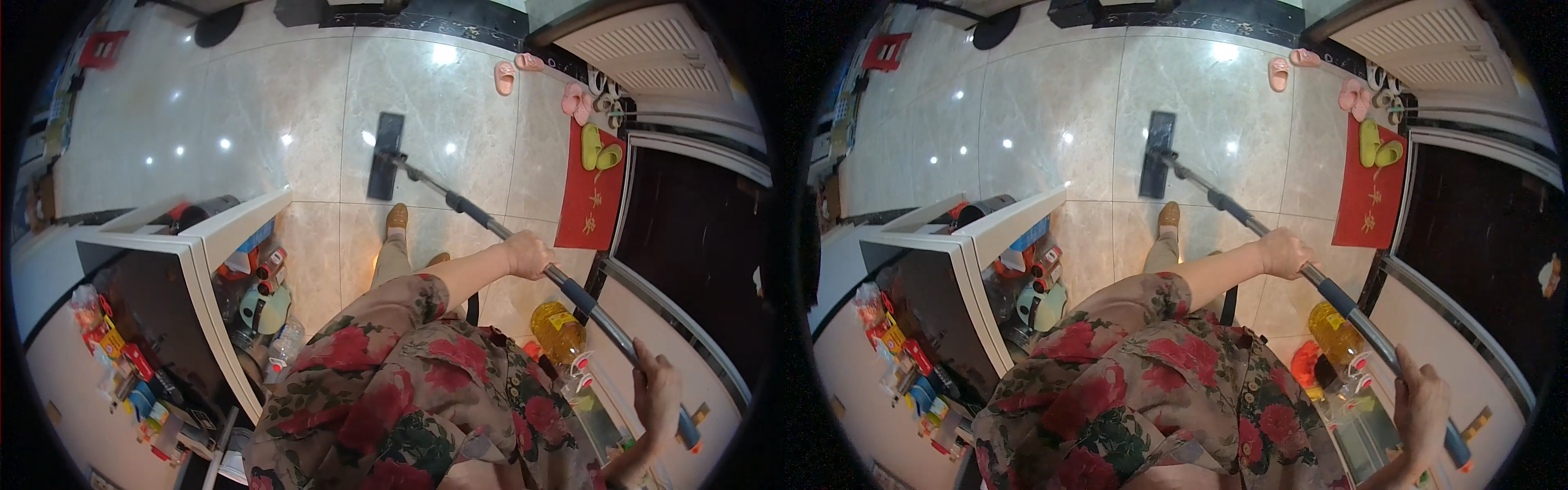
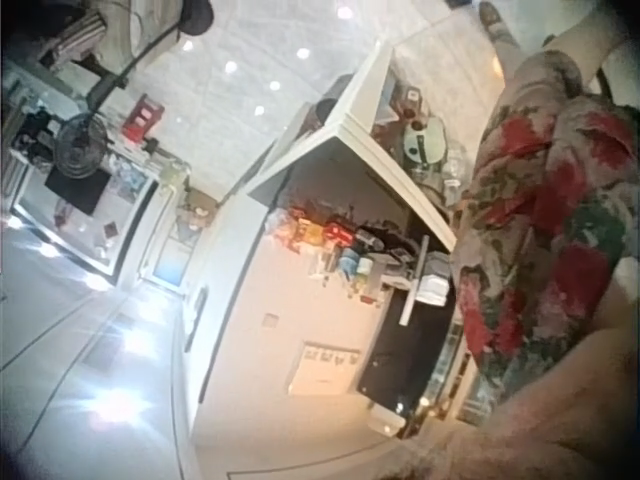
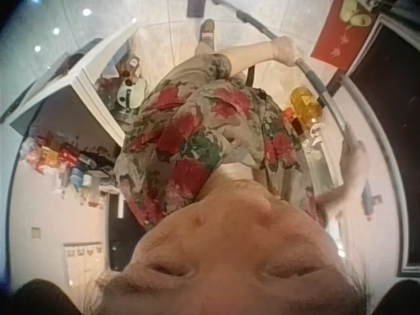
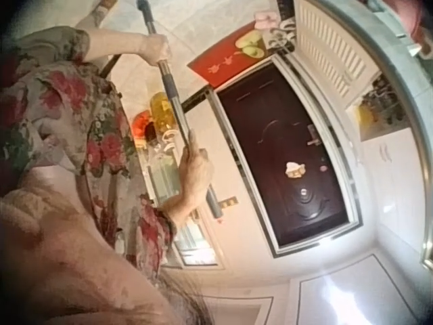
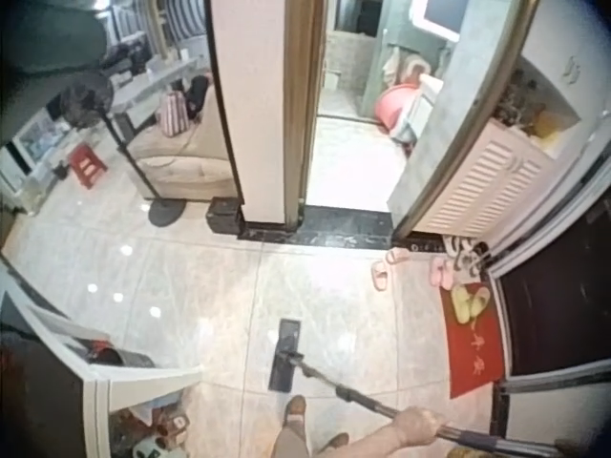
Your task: Mopping the tiled floor of a residence, including the living area and bathroom.
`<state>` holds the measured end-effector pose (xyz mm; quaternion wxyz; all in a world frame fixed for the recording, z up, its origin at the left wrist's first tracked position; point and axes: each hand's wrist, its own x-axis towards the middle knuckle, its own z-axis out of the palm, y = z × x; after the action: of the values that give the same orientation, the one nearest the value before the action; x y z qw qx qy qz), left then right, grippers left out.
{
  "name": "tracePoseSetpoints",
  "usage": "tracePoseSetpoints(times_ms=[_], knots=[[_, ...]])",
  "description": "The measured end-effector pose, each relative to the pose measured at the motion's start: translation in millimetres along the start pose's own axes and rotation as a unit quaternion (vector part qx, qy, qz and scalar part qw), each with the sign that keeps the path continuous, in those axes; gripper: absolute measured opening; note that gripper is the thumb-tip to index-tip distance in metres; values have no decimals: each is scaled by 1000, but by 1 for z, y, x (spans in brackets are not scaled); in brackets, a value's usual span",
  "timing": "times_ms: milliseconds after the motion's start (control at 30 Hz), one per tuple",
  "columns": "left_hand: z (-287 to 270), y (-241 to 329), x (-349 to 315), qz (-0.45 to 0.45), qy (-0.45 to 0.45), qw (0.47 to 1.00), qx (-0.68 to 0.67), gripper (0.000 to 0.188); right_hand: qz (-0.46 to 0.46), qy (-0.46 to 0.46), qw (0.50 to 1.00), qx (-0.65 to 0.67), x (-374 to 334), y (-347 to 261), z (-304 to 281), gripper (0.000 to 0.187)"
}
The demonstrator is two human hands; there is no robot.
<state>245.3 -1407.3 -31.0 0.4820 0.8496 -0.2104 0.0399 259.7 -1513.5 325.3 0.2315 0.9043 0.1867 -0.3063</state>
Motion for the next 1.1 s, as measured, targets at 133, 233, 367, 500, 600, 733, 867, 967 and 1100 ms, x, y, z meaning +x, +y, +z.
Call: tracePoseSetpoints(times_ms=[133, 233, 367, 500, 600, 733, 867, 967, 1100], knots=[[-1, -10, 21, 39, -213, 976, 26, 21, 36, 17, 993, 111, -6, 13, 54, 37], [-9, -19, 24, 44, -307, 949, 50, 15, 67, 6, 974, 214, -7, 3, 93, 40], [1, -69, 20, 33, -332, 936, 115, 10, 88, -33, 949, 300, 26, -22, 140, 39], [16, -116, 22, 28, -311, 927, 209, 7, 104, -58, 930, 348, 67, -36, 190, 41], [33, -126, 13, -67, -285, 932, 215, 7, 46, -13, 927, 371, 81, -29, 241, 45], [84, -97, -32, -102, -292, 927, 212, 8, 46, -205, 846, 491, 51, -9, 272, 49], [159, -14, -55, -85, -290, 941, 152, 7, -47, -168, 837, 518, -19, 88, 389, 49], [210, 50, -72, -83, -343, 927, 124, 7, -77, -184, 801, 565, -41, 136, 427, 47], [255, 105, -70, -97, -270, 953, 101, 9, -40, -159, 834, 527, -63, 181, 411, 46]])
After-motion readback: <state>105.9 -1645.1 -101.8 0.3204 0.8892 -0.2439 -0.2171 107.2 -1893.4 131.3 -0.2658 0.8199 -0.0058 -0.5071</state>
